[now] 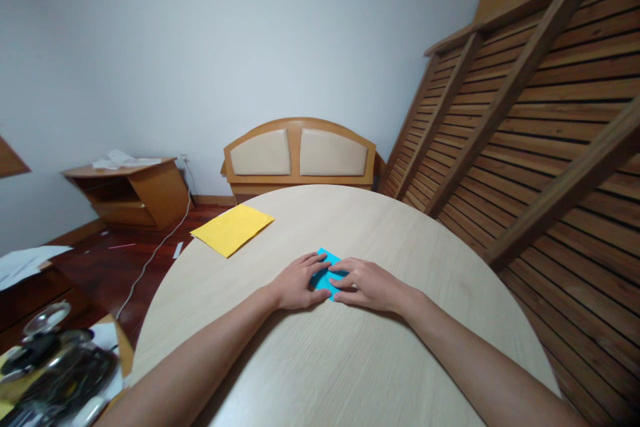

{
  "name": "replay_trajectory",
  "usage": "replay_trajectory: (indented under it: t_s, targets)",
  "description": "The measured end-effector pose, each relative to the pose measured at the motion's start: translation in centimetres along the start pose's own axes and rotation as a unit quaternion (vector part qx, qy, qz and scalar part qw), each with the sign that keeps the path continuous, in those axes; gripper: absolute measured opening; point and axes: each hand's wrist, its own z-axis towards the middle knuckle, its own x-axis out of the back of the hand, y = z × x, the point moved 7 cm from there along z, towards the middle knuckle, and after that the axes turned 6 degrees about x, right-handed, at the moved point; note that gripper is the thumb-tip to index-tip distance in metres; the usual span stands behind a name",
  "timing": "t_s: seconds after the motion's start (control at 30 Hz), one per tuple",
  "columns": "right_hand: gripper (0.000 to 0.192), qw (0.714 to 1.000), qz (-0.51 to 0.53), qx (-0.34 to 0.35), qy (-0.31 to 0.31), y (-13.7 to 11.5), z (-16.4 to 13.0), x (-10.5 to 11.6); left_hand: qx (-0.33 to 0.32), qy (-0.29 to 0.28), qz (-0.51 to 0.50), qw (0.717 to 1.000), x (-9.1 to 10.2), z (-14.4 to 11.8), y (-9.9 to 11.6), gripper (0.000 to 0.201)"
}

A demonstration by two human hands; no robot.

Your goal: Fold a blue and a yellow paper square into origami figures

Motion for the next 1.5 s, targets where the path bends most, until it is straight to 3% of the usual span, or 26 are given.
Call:
replay_trajectory:
  t_s: [0.23, 0.4, 0.57, 0.7, 1.07, 1.23, 1.5]
  targets:
    - [0.031, 0.999, 0.027, -0.034, 0.009, 0.2, -0.3, 0.3, 0.005, -0.015, 0.009, 1.000, -0.1, -0.1, -0.1, 0.068]
    - [0.023, 0.998, 0.020, -0.054, 0.031, 0.6, -0.1, 0.1, -0.007, -0.019, 0.023, 1.000, -0.3, -0.1, 0.0, 0.069]
    - [0.021, 0.994, 0.018, -0.087, 0.065, 1.0, 0.0, -0.1, 0.005, 0.004, 0.033, 0.999, -0.3, 0.0, 0.3, 0.057]
    - [0.030, 0.991, 0.028, -0.109, 0.079, 1.3, -0.2, 0.1, 0.019, 0.009, 0.057, 0.998, -0.3, 0.1, 0.7, 0.054]
    - [0.024, 0.985, 0.012, -0.171, 0.010, 3.1, -1.8, 1.2, 0.026, 0.009, 0.069, 0.997, -0.3, 0.2, 0.7, 0.055]
    - [0.031, 0.987, 0.006, -0.155, 0.045, 3.4, -2.0, 1.4, 0.016, 0.013, 0.058, 0.998, -0.5, 0.2, 0.5, 0.054]
    - [0.047, 0.992, 0.013, -0.121, 0.035, 4.3, -0.5, -1.0, 0.011, 0.013, 0.056, 0.998, -0.3, 0.2, 0.8, 0.053]
